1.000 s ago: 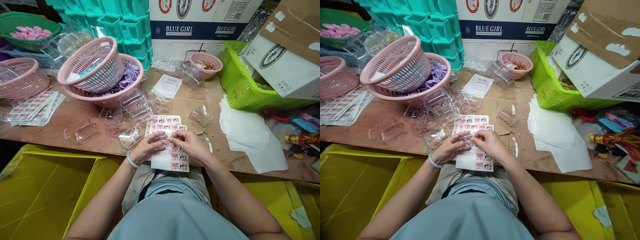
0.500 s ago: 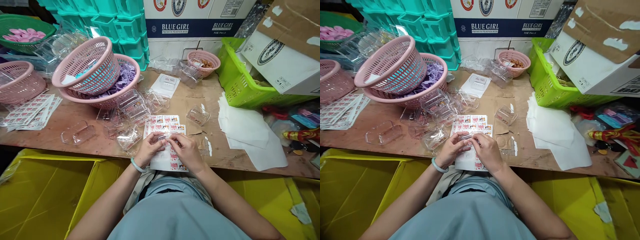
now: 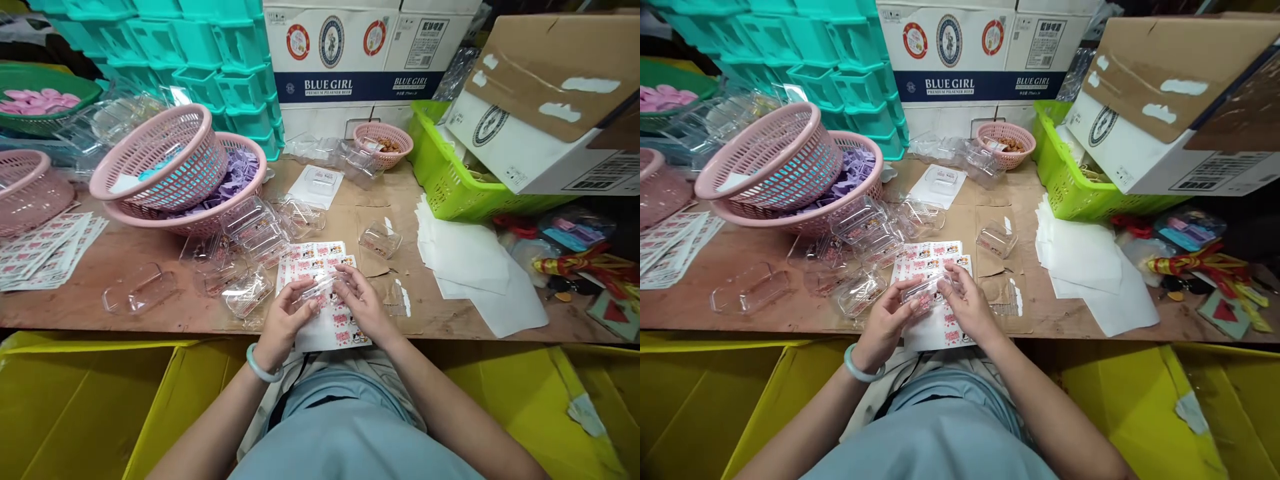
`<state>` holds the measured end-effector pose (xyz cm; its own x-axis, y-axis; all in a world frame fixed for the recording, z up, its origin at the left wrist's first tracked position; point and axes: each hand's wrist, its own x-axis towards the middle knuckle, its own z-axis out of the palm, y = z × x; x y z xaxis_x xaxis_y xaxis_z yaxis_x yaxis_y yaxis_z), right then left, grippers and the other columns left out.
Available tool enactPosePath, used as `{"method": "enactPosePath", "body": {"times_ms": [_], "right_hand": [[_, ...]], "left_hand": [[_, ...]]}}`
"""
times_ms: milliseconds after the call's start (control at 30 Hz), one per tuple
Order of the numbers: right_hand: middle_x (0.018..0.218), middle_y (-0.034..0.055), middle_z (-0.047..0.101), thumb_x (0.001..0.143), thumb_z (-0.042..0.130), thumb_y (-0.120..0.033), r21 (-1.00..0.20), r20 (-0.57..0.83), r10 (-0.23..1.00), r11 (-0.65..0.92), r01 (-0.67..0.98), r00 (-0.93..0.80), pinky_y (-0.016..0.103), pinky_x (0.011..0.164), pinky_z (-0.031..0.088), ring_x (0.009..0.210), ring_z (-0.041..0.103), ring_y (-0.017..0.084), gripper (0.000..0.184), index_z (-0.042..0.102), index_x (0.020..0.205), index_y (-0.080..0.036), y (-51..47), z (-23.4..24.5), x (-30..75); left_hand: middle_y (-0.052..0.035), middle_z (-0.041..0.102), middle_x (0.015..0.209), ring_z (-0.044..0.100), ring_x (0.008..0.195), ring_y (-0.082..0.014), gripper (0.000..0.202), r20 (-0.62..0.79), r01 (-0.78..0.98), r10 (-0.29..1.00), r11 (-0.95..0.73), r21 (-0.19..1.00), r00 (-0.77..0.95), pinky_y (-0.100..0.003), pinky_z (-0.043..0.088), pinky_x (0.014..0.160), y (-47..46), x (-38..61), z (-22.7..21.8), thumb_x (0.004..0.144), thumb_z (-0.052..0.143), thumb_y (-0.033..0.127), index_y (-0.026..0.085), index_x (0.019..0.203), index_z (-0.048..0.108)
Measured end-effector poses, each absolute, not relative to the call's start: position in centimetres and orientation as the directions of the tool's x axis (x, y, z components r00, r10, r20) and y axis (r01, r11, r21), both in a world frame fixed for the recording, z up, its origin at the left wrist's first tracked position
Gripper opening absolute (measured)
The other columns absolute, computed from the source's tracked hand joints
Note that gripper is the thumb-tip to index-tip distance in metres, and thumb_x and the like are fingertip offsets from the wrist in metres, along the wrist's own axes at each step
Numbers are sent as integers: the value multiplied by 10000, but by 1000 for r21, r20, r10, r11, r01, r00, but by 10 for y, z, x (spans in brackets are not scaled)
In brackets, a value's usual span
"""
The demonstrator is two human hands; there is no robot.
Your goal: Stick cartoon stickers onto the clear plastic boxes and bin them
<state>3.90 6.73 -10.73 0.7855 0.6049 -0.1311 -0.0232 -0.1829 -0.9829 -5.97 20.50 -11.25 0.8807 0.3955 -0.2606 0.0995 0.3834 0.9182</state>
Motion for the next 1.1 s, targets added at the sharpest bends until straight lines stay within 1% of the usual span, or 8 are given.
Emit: {"method": "enactPosePath", "body": {"times_ms": [133, 333, 433, 500, 567, 733, 967, 1100], "right_hand": [[1395, 52, 503, 838, 648, -491, -985, -89, 669, -170, 35, 738, 413, 1101, 372, 1288, 478, 231, 596, 438, 1365, -307, 54, -99, 45], [1363, 52, 506, 837, 683, -379, -994, -108, 878, -101, -39, 467, 371, 985, 495, 1186, 560, 208, 535, 476, 1326, -313, 21, -91, 79], [1385, 49, 462, 858, 655, -344, -953, 70, 797, -124, 276, 599, 399, 1092, 402, 1301, 455, 220, 477, 495, 1307, -324, 10, -92, 114], [1395, 57, 424, 870, 628, -336, -850, 251, 654, -205, 486, 714, 431, 1138, 337, 1351, 385, 233, 453, 484, 1299, -321, 6, -98, 140], [1375, 70, 408, 873, 605, -328, -749, 367, 534, -316, 583, 762, 463, 1141, 324, 1347, 375, 245, 457, 451, 1303, -315, 4, -109, 164], [1352, 73, 387, 811, 640, -269, -621, 359, 564, -450, 642, 744, 487, 1112, 366, 1304, 417, 261, 616, 356, 1355, -322, 4, -139, 193], [1304, 88, 447, 760, 704, -375, -751, 410, 431, -341, 566, 804, 441, 937, 517, 1165, 529, 259, 700, 339, 1356, -324, 85, -108, 207], [1311, 86, 464, 734, 724, -358, -757, 396, 549, -258, 600, 736, 402, 915, 522, 1079, 578, 233, 735, 354, 1369, -328, 176, -84, 231]], "left_hand": [[-83, 633, 1170, 613, 1062, -216, 411, -131, 47, 371, 227, 973, 920, -328, 514, 909, 208, -58, -105, 754, 755, 325, 200, 1117, 611], [-115, 597, 1276, 544, 1220, -271, 384, 44, -64, 113, 180, 982, 993, -391, 431, 1042, 218, -30, -109, 760, 745, 299, 204, 1116, 635], [-109, 516, 1391, 459, 1318, -267, 453, 81, -113, 191, 165, 980, 978, -429, 372, 1097, 212, 4, -109, 814, 681, 309, 243, 1247, 565], [-99, 457, 1448, 395, 1369, -254, 462, 92, -122, 325, 72, 990, 941, -451, 319, 1130, 205, 27, -110, 853, 619, 302, 262, 1303, 522], [-95, 444, 1459, 381, 1378, -251, 437, 103, -94, 373, -43, 995, 922, -463, 302, 1135, 196, 44, -112, 863, 588, 276, 263, 1296, 536], [-96, 514, 1397, 422, 1350, -246, 392, 122, -59, 256, -241, 969, 959, -468, 292, 1147, 182, 49, -125, 835, 572, 201, 251, 1222, 609], [-94, 468, 1438, 403, 1366, -230, 424, 183, -49, 316, -388, 920, 931, -460, 308, 1149, 195, 39, -130, 854, 526, 188, 253, 1273, 559], [-103, 476, 1429, 410, 1361, -229, 407, 172, -17, 364, -392, 920, 916, -462, 314, 1148, 206, 41, -128, 855, 511, 178, 231, 1255, 564]]}}
